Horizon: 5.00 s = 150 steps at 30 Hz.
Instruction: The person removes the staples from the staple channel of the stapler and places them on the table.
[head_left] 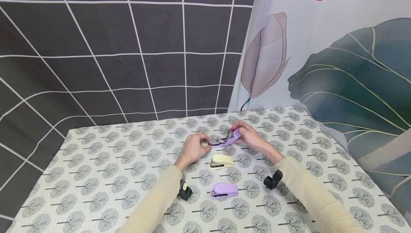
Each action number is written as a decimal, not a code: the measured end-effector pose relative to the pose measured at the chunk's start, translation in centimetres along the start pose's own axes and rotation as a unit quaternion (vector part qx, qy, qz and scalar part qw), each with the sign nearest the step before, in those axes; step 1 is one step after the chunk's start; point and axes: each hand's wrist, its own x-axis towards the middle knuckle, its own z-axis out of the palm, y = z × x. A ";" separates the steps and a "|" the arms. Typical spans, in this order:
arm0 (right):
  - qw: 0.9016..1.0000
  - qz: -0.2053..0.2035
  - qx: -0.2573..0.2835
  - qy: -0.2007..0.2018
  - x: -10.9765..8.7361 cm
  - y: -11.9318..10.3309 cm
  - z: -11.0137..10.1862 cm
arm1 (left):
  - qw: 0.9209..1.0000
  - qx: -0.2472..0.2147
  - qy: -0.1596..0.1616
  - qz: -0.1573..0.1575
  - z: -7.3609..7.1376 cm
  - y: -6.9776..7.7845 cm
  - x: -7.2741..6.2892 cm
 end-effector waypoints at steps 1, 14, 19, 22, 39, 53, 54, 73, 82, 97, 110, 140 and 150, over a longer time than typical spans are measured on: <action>1.000 0.006 0.020 -0.001 0.0 0.1 -0.2 | 1.000 0.000 0.001 0.000 0.0 -0.1 0.0; 0.991 0.042 0.127 -0.014 -0.1 0.8 -1.8 | 1.000 0.002 0.003 0.001 -0.2 -0.1 0.1; 0.994 -0.026 -0.100 0.043 -0.8 -0.3 -1.5 | 1.000 0.005 0.005 0.002 0.0 -0.1 0.1; 0.954 -0.089 -0.252 0.135 -1.3 -2.2 -0.4 | 1.000 0.007 0.004 0.004 0.0 -0.2 0.0; 0.980 0.090 -0.170 0.051 0.3 -2.7 6.2 | 1.000 0.006 0.015 0.017 0.3 -0.4 0.0; 0.964 0.124 -0.215 0.089 1.2 -2.1 7.4 | 1.000 0.008 0.010 0.008 0.3 -0.3 0.0; 0.964 0.125 -0.217 0.093 1.3 -2.2 7.4 | 1.000 0.009 0.011 0.009 0.3 -0.3 0.1; 0.967 0.148 -0.166 0.127 1.3 -1.6 8.6 | 1.000 0.006 0.024 0.017 0.9 -0.7 -0.6; 0.972 0.134 -0.119 0.151 1.1 -0.5 9.2 | 0.999 0.010 0.036 0.025 0.9 -1.0 -1.2; 0.959 0.054 -0.231 0.157 1.6 -0.4 8.8 | 0.999 0.018 0.035 0.033 0.5 -0.4 -0.5; 0.963 0.034 -0.226 0.143 1.4 -0.3 8.5 | 0.999 0.019 0.033 0.036 0.5 -0.3 -0.5; 0.975 0.032 -0.174 0.134 -1.0 -3.8 4.7 | 1.000 0.010 0.018 0.022 0.5 -0.4 -0.4; 0.977 0.030 -0.157 0.140 -2.0 -4.1 1.8 | 1.000 0.006 0.011 0.020 0.6 -0.5 -0.4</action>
